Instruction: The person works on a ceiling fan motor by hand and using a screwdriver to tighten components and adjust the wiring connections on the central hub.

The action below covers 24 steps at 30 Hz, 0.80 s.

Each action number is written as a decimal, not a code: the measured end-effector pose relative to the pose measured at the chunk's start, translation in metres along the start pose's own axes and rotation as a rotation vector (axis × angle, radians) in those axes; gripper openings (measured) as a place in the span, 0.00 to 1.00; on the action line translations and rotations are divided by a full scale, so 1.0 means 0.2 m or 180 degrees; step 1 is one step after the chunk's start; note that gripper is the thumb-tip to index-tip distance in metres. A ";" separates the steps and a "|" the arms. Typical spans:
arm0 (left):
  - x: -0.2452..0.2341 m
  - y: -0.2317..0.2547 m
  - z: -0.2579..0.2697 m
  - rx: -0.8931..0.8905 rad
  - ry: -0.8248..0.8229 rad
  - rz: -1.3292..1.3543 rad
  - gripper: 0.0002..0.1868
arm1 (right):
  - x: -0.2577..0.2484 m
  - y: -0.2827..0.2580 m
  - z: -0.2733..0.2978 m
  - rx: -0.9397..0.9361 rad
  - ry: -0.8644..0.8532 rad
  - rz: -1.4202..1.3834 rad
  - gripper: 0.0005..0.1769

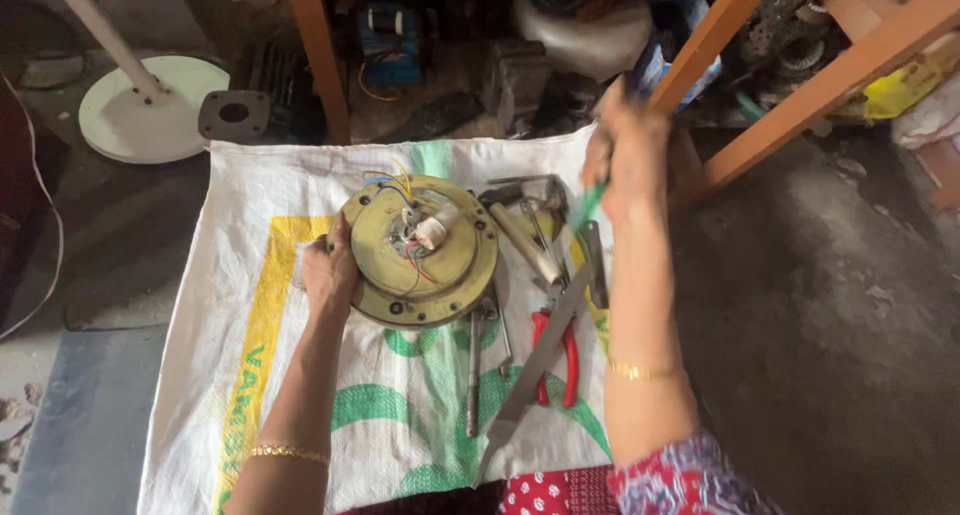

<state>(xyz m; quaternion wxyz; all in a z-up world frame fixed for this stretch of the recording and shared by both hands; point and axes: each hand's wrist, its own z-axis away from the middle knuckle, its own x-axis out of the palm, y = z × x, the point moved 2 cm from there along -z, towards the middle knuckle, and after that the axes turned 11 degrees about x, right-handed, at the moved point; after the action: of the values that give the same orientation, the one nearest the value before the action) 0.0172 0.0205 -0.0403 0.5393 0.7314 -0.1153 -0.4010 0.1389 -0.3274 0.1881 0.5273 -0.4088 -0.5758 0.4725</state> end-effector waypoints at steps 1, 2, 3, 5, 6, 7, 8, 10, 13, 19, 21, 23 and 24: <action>0.00 0.01 0.00 0.0021 0.0044 0.0016 0.42 | -0.02 0.06 0.05 0.0170 -0.0083 0.0448 0.24; 0.01 0.01 0.01 0.0009 0.0080 0.0022 0.41 | -0.03 0.17 0.11 0.0572 -0.0112 0.0923 0.19; 0.01 0.01 0.03 -0.0003 0.0116 0.0026 0.40 | -0.02 0.30 0.16 0.0973 -0.0146 0.1397 0.15; 0.00 0.02 0.07 -0.0275 0.0246 -0.0157 0.39 | -0.01 0.55 0.27 0.1031 -0.0512 0.2291 0.21; -0.01 0.04 0.07 -0.0368 0.0342 -0.0239 0.38 | 0.04 0.68 0.29 0.1251 -0.0540 0.2415 0.17; -0.02 0.06 0.10 -0.0374 0.0531 -0.0251 0.38 | 0.06 0.79 0.29 0.1470 -0.0566 0.2541 0.15; -0.02 0.08 0.16 -0.0382 0.0709 -0.0265 0.37 | 0.07 0.84 0.25 0.0406 -0.0450 0.2830 0.17; 0.00 0.10 0.26 -0.0616 0.1030 -0.0089 0.36 | 0.12 0.88 0.20 -0.1778 -0.0183 0.3246 0.22; 0.11 0.08 0.44 -0.1103 0.1583 0.0390 0.33 | 0.13 0.89 -0.01 0.0676 -0.0455 0.2724 0.10; 0.25 0.05 0.56 -0.0972 0.1706 0.1706 0.29 | 0.18 0.56 -0.07 0.0914 -0.1026 0.1758 0.14; 0.10 0.05 0.59 -0.0472 0.0857 0.2858 0.31 | 0.16 0.34 0.06 0.0526 -0.0360 0.1248 0.07; -0.08 0.07 0.61 -0.0642 0.0788 0.2253 0.32 | 0.17 0.12 0.24 0.0368 -0.0804 -0.0228 0.09; -0.14 0.09 0.64 -0.0744 0.0741 0.1961 0.32 | 0.22 0.02 0.32 0.0112 -0.1065 -0.0287 0.10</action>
<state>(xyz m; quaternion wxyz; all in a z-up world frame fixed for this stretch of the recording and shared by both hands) -0.0873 -0.0597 -0.0233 0.7247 0.6364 -0.2215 -0.1438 0.0709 -0.2917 0.1930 0.4519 -0.2889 -0.6649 0.5199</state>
